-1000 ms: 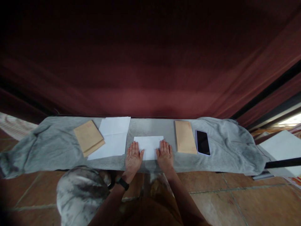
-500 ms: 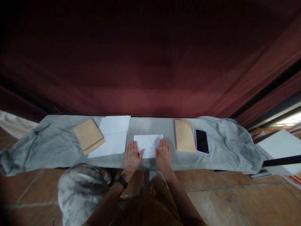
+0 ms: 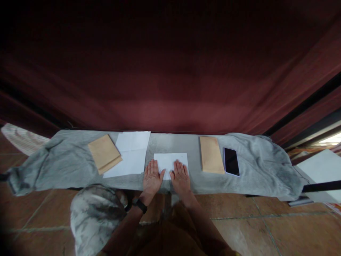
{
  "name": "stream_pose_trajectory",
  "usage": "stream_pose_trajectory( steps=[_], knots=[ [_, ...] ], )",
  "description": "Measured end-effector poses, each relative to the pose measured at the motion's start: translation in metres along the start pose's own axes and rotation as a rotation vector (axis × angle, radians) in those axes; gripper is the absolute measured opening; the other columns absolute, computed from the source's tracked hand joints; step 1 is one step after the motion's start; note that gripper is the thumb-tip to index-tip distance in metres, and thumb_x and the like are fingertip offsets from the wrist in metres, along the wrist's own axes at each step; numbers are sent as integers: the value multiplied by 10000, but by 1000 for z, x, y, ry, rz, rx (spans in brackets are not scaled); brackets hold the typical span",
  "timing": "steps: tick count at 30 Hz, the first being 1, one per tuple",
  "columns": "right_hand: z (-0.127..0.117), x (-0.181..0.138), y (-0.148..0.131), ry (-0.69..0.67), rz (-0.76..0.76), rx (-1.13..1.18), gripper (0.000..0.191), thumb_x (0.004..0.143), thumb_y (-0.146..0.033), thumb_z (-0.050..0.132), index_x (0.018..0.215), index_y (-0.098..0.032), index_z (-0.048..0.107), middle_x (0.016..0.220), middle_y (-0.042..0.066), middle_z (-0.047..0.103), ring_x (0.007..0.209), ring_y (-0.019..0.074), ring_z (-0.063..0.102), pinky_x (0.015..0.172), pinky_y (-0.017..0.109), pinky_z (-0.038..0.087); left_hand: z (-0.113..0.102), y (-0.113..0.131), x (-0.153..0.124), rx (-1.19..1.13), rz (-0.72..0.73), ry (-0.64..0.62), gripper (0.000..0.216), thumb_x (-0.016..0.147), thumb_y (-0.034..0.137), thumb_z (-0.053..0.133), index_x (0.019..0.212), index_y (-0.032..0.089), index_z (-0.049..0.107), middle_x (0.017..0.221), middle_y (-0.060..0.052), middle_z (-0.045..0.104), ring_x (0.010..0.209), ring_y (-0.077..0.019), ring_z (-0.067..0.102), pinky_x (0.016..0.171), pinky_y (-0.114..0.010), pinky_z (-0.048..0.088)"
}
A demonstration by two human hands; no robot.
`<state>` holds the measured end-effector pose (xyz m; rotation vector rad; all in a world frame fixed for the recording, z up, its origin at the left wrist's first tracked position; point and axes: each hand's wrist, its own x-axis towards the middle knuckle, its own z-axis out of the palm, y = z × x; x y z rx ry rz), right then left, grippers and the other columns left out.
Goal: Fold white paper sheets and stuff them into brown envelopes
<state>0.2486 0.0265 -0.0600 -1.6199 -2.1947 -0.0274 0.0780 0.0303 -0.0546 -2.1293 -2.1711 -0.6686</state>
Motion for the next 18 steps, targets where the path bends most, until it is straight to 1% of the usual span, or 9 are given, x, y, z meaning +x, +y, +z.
stream_pose_trajectory(
  steps=[4,7,9,11,14,16,18],
  knots=[
    [-4,-5,14,-5,52,-45,546,1025,-282,432,1545,-128,360,1578,175,394,1450,271,392,1161,517,331,-3,-1,1,-34,-5,12,670,1015,465,392,1529,38,347,1560,-248,387,1480,-332,340,1207,-532,299],
    [-3,-7,16,2,66,-42,548,1031,-286,392,1557,-140,338,1583,170,389,1441,277,404,1156,525,329,-6,7,2,-43,-21,33,640,1028,430,370,1543,55,315,1575,-229,375,1498,-321,302,1223,-544,268],
    [-2,-8,16,-1,68,-44,549,1033,-289,361,1559,-136,334,1586,167,388,1447,280,393,1164,524,319,-5,21,2,-72,22,16,634,1032,419,355,1560,75,287,1604,-205,332,1517,-306,255,1240,-534,243],
    [-2,-10,16,-15,56,-55,558,1022,-257,336,1564,-124,322,1593,164,379,1467,273,359,1181,511,298,-1,40,0,-128,117,-47,625,1035,422,335,1568,98,286,1623,-180,302,1526,-285,236,1246,-500,256],
    [-3,-12,18,-41,8,-76,617,980,-211,354,1582,-111,269,1618,163,330,1504,260,284,1206,500,265,8,69,-4,-185,226,-150,616,1036,429,327,1549,87,325,1611,-171,334,1515,-274,270,1233,-489,298],
    [-4,-14,19,-50,-11,-90,651,959,-208,384,1588,-107,248,1630,165,299,1516,264,253,1212,503,258,13,79,-5,-181,246,-176,613,1034,442,335,1536,91,355,1595,-164,369,1506,-272,294,1227,-493,307],
    [-4,-14,19,-53,-7,-100,646,955,-188,385,1585,-111,262,1630,161,302,1516,262,255,1213,501,263,16,80,-5,-163,242,-177,614,1030,452,344,1531,98,367,1583,-159,393,1501,-269,307,1224,-489,310]
  ],
)
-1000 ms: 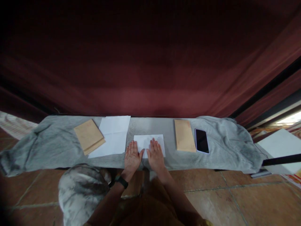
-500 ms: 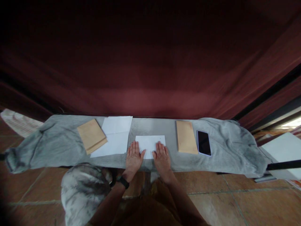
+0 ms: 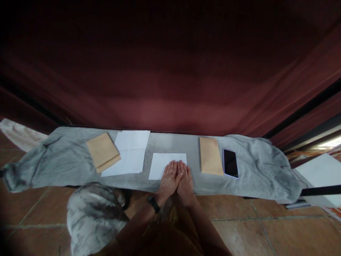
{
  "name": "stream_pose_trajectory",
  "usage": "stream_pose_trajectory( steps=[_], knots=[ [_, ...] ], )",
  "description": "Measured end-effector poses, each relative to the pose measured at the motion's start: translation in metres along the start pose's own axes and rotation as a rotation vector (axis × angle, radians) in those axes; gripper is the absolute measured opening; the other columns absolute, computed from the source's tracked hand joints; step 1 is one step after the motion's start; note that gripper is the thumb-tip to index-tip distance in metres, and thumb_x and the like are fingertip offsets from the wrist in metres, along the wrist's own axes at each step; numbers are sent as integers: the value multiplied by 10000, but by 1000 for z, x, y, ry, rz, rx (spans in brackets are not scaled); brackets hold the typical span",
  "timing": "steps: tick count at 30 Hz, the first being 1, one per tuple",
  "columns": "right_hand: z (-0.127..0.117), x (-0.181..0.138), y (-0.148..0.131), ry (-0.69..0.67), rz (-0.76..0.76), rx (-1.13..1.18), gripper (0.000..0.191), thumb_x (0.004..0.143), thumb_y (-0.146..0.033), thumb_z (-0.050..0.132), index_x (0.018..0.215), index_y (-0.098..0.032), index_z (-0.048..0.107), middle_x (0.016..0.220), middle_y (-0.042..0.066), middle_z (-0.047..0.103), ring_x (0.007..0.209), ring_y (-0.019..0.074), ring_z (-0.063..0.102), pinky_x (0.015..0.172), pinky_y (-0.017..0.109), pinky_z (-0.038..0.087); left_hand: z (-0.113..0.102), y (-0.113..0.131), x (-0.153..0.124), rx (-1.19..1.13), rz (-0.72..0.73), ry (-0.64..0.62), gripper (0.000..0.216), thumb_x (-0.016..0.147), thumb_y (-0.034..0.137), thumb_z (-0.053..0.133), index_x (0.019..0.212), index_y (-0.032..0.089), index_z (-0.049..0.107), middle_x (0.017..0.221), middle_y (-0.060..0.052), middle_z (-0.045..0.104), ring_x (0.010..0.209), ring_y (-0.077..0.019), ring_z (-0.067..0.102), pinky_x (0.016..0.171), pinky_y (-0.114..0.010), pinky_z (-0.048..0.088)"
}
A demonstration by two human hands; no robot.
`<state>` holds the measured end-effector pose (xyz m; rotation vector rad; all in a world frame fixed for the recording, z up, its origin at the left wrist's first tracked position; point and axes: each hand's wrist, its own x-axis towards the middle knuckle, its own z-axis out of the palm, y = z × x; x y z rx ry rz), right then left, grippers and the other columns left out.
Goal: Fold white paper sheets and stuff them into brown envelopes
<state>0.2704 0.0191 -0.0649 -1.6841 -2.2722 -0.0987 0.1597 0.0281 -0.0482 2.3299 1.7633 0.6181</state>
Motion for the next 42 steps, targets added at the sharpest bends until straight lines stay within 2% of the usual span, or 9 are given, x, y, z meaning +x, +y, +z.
stream_pose_trajectory(
  steps=[4,11,16,19,21,24,28,34,42],
  knots=[
    [0,3,-2,-5,17,5,610,957,-124,358,1566,-109,321,1607,163,348,1501,266,297,1204,514,277,-6,-18,-3,45,-22,20,623,1028,450,355,1552,115,329,1594,-152,374,1501,-263,308,1226,-486,296],
    [-5,6,-6,27,55,19,519,1027,-265,382,1521,-107,408,1591,171,378,1458,285,376,1182,503,303,-20,-52,-12,144,-98,102,670,1026,483,370,1550,68,320,1587,-192,365,1507,-290,284,1223,-491,288],
    [-4,5,-7,57,70,17,523,1023,-280,403,1508,-84,416,1562,185,423,1442,287,395,1186,533,280,-23,-65,-18,207,-169,161,674,1032,478,347,1536,31,337,1565,-227,382,1486,-315,328,1201,-510,324],
    [-2,14,-13,44,121,32,509,1033,-288,381,1491,-75,444,1544,195,444,1431,296,411,1198,551,244,-23,-67,-19,221,-178,170,659,1030,455,352,1541,40,332,1571,-218,371,1484,-311,335,1203,-506,322],
    [1,27,-21,21,133,63,509,1045,-294,344,1496,-78,441,1553,181,437,1439,279,402,1211,521,232,-22,-68,-19,233,-179,158,653,1028,441,352,1537,33,338,1575,-220,361,1487,-312,328,1207,-505,315],
    [6,50,-35,-21,82,123,516,1056,-312,310,1512,-99,427,1579,142,407,1460,245,374,1227,464,223,-21,-68,-19,251,-182,131,642,1024,411,348,1538,26,332,1582,-216,352,1497,-308,307,1216,-503,296],
    [16,70,-42,-53,41,159,516,1054,-307,328,1538,-139,391,1563,141,431,1456,234,387,1212,477,253,-19,-68,-19,258,-193,111,648,1012,380,358,1553,31,293,1594,-205,336,1506,-295,288,1226,-500,277],
    [28,67,-23,25,29,115,538,1052,-332,349,1544,-116,375,1572,155,405,1459,255,380,1205,482,256,-19,-67,-19,249,-196,140,669,1022,443,359,1551,36,306,1586,-207,353,1502,-295,301,1226,-488,280],
    [25,61,-1,32,121,40,580,1057,-382,325,1538,-63,370,1577,174,389,1459,293,369,1195,480,259,-23,-65,-18,236,-185,159,683,1027,487,355,1546,44,323,1566,-213,391,1482,-307,343,1211,-499,306]
  ],
)
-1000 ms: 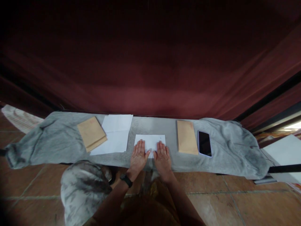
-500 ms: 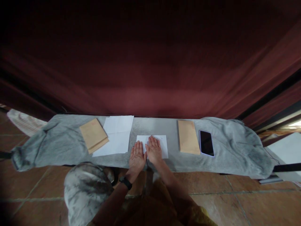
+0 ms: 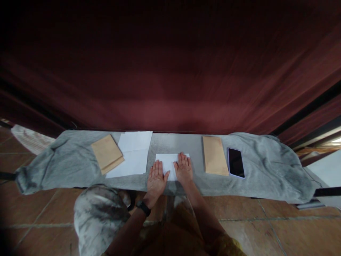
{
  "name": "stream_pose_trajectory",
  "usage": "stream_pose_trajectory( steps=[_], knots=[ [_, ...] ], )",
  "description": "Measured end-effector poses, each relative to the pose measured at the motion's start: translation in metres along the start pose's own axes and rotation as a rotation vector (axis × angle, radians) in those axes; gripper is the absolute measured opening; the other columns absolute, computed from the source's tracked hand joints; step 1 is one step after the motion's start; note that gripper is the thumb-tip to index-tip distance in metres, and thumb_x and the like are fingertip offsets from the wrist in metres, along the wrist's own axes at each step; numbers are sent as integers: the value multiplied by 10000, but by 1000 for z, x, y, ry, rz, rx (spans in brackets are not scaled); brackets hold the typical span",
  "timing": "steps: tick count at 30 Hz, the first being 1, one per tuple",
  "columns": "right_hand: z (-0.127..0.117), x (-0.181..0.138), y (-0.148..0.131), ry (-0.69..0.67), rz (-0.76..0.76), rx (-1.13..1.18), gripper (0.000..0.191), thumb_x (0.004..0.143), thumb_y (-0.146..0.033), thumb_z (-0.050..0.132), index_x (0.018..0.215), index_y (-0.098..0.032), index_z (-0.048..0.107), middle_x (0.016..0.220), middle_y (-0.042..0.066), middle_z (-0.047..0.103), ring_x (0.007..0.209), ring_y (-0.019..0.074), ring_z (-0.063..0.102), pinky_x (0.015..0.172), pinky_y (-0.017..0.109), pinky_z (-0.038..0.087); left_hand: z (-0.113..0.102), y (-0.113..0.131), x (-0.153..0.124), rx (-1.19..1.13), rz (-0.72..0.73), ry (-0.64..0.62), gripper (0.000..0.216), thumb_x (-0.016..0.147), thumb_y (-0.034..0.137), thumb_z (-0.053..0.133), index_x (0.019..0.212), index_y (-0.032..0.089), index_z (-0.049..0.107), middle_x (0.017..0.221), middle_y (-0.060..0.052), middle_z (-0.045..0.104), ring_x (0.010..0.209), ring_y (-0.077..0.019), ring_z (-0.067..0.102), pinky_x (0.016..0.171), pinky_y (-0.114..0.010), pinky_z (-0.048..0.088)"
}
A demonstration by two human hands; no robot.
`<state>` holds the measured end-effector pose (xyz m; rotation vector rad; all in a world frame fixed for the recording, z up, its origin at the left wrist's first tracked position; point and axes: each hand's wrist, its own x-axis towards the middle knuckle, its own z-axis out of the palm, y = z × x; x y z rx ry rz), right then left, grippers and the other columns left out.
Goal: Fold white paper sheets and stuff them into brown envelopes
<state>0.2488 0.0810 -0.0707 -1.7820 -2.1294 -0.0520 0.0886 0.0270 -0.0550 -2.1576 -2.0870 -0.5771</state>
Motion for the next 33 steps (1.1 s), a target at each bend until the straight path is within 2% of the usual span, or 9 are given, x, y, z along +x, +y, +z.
stream_pose_trajectory(
  steps=[5,10,14,18,21,26,33],
  knots=[
    [-5,-7,10,4,75,-25,585,1058,-388,299,1541,-64,365,1571,180,403,1454,289,377,1197,483,249,2,-3,0,-29,8,21,681,1026,487,356,1549,52,318,1556,-216,408,1478,-309,350,1203,-509,322],
    [-7,-11,13,25,85,-46,598,1058,-392,292,1541,-47,358,1559,199,415,1438,301,395,1191,486,255,0,-2,2,-35,14,47,650,1037,456,332,1542,47,325,1541,-238,420,1463,-320,375,1191,-539,332],
    [-8,-12,12,0,89,-53,606,1052,-387,304,1543,-35,344,1576,207,384,1445,304,381,1199,491,245,2,19,13,-69,66,2,624,1045,426,305,1540,46,322,1561,-217,404,1493,-294,321,1208,-511,321],
    [-10,-13,12,-29,86,-42,580,1038,-301,307,1566,-60,300,1600,183,352,1472,286,341,1210,498,230,13,49,30,-137,161,-127,609,1048,434,256,1541,85,341,1567,-162,420,1495,-249,322,1218,-469,318],
    [-11,-13,12,-38,75,-31,584,1009,-221,329,1571,-66,291,1609,177,335,1483,286,323,1216,501,224,21,60,43,-152,174,-211,626,1044,456,253,1528,78,371,1572,-155,413,1498,-242,316,1226,-452,303],
    [-12,-13,11,-23,78,-25,569,1003,-198,334,1544,-25,337,1601,207,333,1484,309,315,1202,519,244,28,53,53,-120,156,-204,641,1029,450,300,1539,64,347,1594,-161,363,1513,-244,278,1235,-452,275],
    [-11,-11,11,12,80,0,583,1047,-332,301,1539,-22,346,1572,226,382,1458,311,357,1190,522,249,25,35,55,-55,106,-164,672,1027,485,300,1533,45,352,1594,-181,351,1510,-266,284,1234,-461,257]
  ],
)
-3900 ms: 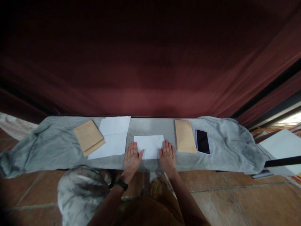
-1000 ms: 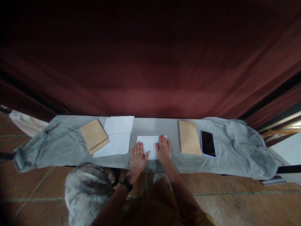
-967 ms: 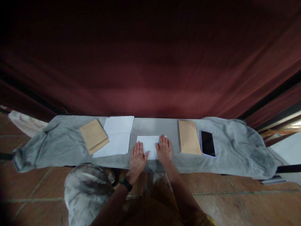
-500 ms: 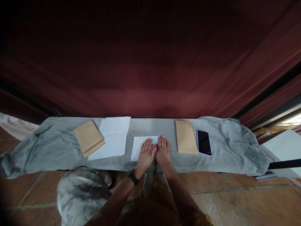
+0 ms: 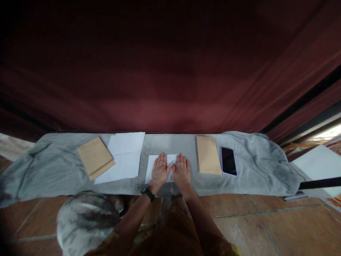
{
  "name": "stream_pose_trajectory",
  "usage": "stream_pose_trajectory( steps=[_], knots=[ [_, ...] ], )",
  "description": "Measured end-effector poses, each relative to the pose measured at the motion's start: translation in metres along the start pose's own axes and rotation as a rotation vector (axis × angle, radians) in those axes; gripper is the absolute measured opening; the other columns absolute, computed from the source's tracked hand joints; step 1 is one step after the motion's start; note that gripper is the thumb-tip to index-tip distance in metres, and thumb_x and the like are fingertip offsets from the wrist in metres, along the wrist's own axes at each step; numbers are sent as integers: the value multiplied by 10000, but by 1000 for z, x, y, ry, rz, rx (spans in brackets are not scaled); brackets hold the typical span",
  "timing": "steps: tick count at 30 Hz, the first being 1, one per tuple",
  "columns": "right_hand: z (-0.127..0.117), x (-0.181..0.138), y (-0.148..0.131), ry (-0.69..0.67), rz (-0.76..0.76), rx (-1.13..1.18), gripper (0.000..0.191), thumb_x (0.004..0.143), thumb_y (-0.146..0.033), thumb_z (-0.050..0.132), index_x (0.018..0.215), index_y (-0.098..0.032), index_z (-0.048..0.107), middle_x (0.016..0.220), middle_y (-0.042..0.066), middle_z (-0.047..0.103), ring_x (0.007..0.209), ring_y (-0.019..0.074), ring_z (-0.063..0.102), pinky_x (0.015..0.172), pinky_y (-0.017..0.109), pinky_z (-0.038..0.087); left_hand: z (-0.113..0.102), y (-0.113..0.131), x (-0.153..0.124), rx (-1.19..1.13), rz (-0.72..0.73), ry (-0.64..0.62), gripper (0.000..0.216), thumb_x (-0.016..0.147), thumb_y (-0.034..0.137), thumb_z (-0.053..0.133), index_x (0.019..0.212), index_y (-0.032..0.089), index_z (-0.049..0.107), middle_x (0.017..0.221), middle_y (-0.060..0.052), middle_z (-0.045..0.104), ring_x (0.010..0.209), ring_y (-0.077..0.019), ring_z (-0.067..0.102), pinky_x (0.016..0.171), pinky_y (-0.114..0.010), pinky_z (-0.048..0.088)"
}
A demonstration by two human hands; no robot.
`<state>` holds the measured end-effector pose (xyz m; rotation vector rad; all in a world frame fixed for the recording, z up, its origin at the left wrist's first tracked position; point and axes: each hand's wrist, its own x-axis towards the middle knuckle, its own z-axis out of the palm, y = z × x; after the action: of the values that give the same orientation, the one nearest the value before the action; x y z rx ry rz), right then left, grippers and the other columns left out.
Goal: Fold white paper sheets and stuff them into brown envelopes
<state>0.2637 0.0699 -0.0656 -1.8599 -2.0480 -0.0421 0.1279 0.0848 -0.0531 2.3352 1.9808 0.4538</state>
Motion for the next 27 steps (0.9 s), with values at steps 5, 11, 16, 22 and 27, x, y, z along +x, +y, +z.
stream_pose_trajectory(
  steps=[5,11,16,22,27],
  knots=[
    [4,0,1,38,-5,-1,593,1052,-370,296,1544,-43,346,1571,214,389,1439,309,387,1186,517,252,-5,-16,-6,33,-53,55,689,1034,496,287,1530,21,345,1579,-209,363,1506,-284,291,1225,-477,269],
    [5,0,0,31,9,-2,595,1047,-365,315,1548,-45,342,1569,213,391,1441,308,392,1191,510,262,-9,-33,-21,53,-105,149,706,1035,513,288,1532,12,336,1574,-226,362,1495,-307,312,1220,-498,274],
    [4,-1,1,41,19,4,582,1050,-358,323,1546,-55,351,1567,200,397,1446,301,390,1194,504,262,-11,-38,-29,44,-137,169,699,1035,499,302,1546,22,308,1573,-234,357,1488,-317,325,1206,-520,299],
    [1,6,-20,4,76,45,569,1058,-351,303,1528,-40,381,1579,203,372,1470,301,355,1209,519,230,-13,-37,-28,57,-151,134,675,1032,469,309,1525,10,353,1585,-233,335,1486,-326,327,1214,-508,284],
    [7,9,-52,-72,-141,152,512,1068,-335,283,1502,-126,454,1584,107,397,1474,221,360,1216,424,259,-14,-39,-28,75,-140,69,569,1017,345,351,1547,139,359,1621,-167,298,1510,-302,278,1213,-535,272]
  ],
)
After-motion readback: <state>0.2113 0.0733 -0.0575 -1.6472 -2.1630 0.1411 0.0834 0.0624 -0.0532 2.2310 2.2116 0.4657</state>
